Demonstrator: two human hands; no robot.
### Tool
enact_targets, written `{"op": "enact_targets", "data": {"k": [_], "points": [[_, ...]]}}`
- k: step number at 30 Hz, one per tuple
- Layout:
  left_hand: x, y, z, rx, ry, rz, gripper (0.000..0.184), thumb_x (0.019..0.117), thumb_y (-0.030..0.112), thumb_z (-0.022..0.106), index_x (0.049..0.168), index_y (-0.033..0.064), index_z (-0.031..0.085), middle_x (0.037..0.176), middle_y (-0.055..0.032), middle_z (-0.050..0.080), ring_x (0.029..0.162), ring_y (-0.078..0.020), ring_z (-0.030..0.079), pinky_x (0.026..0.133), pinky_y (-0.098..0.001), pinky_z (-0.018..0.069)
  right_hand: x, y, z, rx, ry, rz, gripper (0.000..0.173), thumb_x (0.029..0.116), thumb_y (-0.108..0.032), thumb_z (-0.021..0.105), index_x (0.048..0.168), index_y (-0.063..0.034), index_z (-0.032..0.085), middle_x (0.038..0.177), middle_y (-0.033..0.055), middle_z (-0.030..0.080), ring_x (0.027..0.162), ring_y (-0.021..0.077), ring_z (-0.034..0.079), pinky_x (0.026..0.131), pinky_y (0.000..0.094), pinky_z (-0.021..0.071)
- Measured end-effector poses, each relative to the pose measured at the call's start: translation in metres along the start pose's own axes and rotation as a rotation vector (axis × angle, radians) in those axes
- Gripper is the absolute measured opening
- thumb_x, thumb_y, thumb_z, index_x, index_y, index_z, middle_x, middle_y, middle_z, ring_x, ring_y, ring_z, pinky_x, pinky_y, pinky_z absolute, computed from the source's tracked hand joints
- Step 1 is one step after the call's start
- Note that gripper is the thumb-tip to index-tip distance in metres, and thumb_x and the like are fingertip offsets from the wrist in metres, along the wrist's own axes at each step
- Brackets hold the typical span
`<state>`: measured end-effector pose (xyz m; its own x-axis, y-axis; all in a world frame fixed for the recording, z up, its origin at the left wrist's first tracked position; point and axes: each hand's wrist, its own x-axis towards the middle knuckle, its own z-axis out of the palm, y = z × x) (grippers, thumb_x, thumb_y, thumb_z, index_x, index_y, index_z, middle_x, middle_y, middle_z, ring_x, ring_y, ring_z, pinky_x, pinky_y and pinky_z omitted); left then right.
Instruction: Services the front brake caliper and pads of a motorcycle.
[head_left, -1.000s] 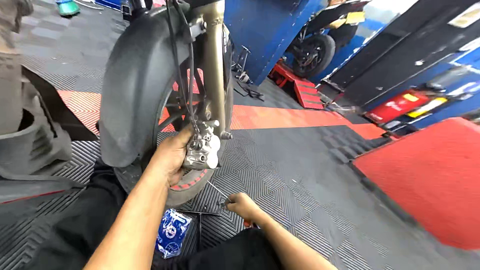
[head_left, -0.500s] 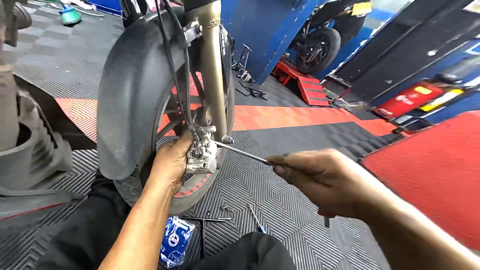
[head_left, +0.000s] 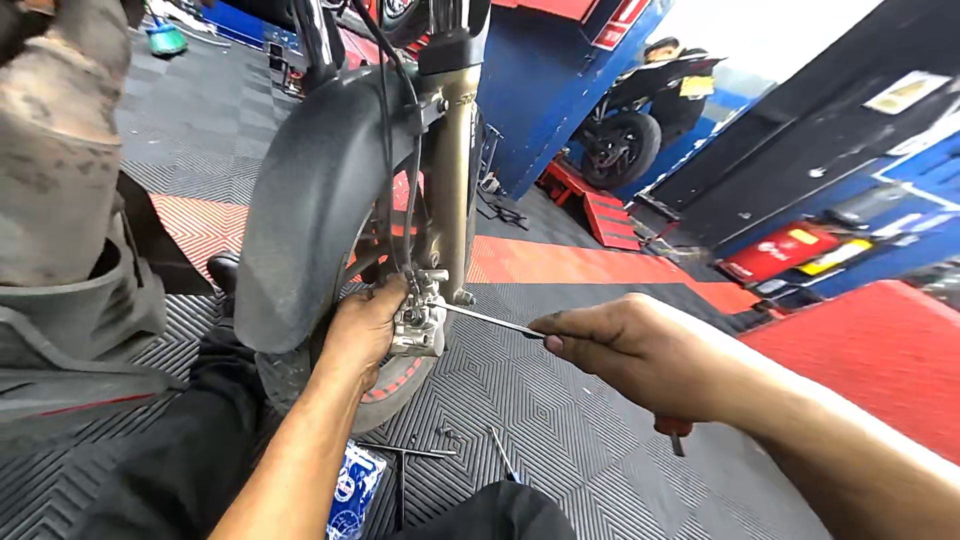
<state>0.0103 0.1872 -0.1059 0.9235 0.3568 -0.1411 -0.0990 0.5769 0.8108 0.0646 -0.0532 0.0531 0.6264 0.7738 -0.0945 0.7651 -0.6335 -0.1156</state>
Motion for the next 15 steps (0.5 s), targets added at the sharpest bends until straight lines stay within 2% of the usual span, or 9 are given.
{"op": "enact_targets", "data": {"k": [3, 5, 7, 9, 10, 11, 12, 13, 15], "points": [[0.000, 0.001, -0.001, 0.064, 0.013, 0.031, 0.039, 0.1023, 0.042, 0.061, 0.099, 0.0046, 0.073, 0.083, -0.0121, 0.073, 0.071, -0.0202, 0.071, 0.065, -0.0377, 0.0616, 0.023, -0.006, -0.028, 0.406, -0.413, 0.270, 0.027, 0.1082, -0.019, 0.049, 0.118, -0.0176, 0.074, 0.060, 0.0024, 0.054, 0.041, 0.0101, 0.044, 0.037, 0.0251, 0.0376], [0.001, 0.000, -0.001, 0.098, 0.016, 0.057, 0.039, 0.1021, 0.043, 0.061, 0.101, 0.0049, 0.073, 0.085, -0.0121, 0.073, 0.073, -0.0205, 0.072, 0.068, -0.0389, 0.0623, 0.041, 0.001, -0.039, 0.644, -0.644, 0.396, 0.031, 0.1100, -0.020, 0.041, 0.125, -0.0123, 0.068, 0.062, 0.0038, 0.050, 0.039, 0.0080, 0.042, 0.035, 0.0227, 0.0397], [0.002, 0.000, -0.001, 0.138, 0.040, 0.072, 0.039, 0.1013, 0.044, 0.062, 0.101, 0.0059, 0.072, 0.085, -0.0108, 0.073, 0.074, -0.0196, 0.072, 0.069, -0.0388, 0.0623, 0.053, -0.002, -0.047, 0.629, -0.711, 0.432, 0.032, 0.1108, -0.021, 0.039, 0.126, -0.0111, 0.066, 0.061, 0.0027, 0.048, 0.038, 0.0060, 0.042, 0.035, 0.0215, 0.0406], [0.002, 0.000, -0.001, 0.175, 0.050, 0.076, 0.041, 0.1011, 0.046, 0.062, 0.101, 0.0067, 0.071, 0.085, -0.0102, 0.073, 0.075, -0.0194, 0.072, 0.070, -0.0391, 0.0622, 0.057, -0.022, -0.055, 0.213, -0.599, 0.282, 0.029, 0.1105, -0.021, 0.044, 0.119, -0.0153, 0.072, 0.059, 0.0013, 0.053, 0.040, 0.0067, 0.044, 0.037, 0.0231, 0.0390], [0.002, -0.001, -0.001, 0.191, 0.048, 0.084, 0.042, 0.1011, 0.047, 0.061, 0.101, 0.0068, 0.071, 0.086, -0.0101, 0.073, 0.075, -0.0198, 0.072, 0.070, -0.0398, 0.0622, 0.055, -0.033, -0.055, -0.136, -0.481, 0.154, 0.026, 0.1087, -0.025, 0.050, 0.111, -0.0246, 0.076, 0.061, -0.0036, 0.058, 0.046, 0.0078, 0.049, 0.041, 0.0277, 0.0418], [0.003, -0.001, -0.002, 0.206, 0.049, 0.090, 0.043, 0.1009, 0.048, 0.061, 0.100, 0.0071, 0.072, 0.085, -0.0096, 0.073, 0.075, -0.0197, 0.072, 0.070, -0.0399, 0.0622, 0.052, -0.041, -0.052, -0.469, -0.356, 0.019, 0.021, 0.1048, -0.028, 0.053, 0.102, -0.0315, 0.073, 0.062, -0.0081, 0.057, 0.050, 0.0091, 0.053, 0.044, 0.0325, 0.0432], [0.002, -0.002, -0.002, 0.222, 0.052, 0.087, 0.044, 0.1008, 0.050, 0.060, 0.100, 0.0075, 0.072, 0.085, -0.0091, 0.073, 0.075, -0.0194, 0.072, 0.070, -0.0398, 0.0622, 0.048, -0.047, -0.047, -0.731, -0.243, -0.088, 0.014, 0.0967, -0.026, 0.056, 0.096, -0.0309, 0.069, 0.058, -0.0059, 0.053, 0.049, 0.0146, 0.054, 0.042, 0.0378, 0.0421], [0.001, -0.001, -0.002, 0.234, 0.054, 0.078, 0.047, 0.1005, 0.053, 0.059, 0.099, 0.0080, 0.072, 0.085, -0.0089, 0.073, 0.075, -0.0193, 0.072, 0.070, -0.0400, 0.0620, 0.044, -0.051, -0.043, -0.907, -0.164, -0.180, 0.011, 0.0917, -0.023, 0.059, 0.098, -0.0257, 0.067, 0.058, -0.0009, 0.050, 0.048, 0.0208, 0.054, 0.041, 0.0412, 0.0403], [0.000, 0.000, -0.003, 0.221, 0.043, 0.070, 0.048, 0.1005, 0.054, 0.058, 0.099, 0.0082, 0.073, 0.084, -0.0089, 0.073, 0.074, -0.0193, 0.072, 0.070, -0.0404, 0.0621, 0.035, -0.047, -0.039, -1.096, -0.044, -0.362, 0.024, 0.0929, -0.013, 0.054, 0.113, -0.0129, 0.066, 0.058, 0.0075, 0.050, 0.045, 0.0289, 0.054, 0.038, 0.0430, 0.0388]]}}
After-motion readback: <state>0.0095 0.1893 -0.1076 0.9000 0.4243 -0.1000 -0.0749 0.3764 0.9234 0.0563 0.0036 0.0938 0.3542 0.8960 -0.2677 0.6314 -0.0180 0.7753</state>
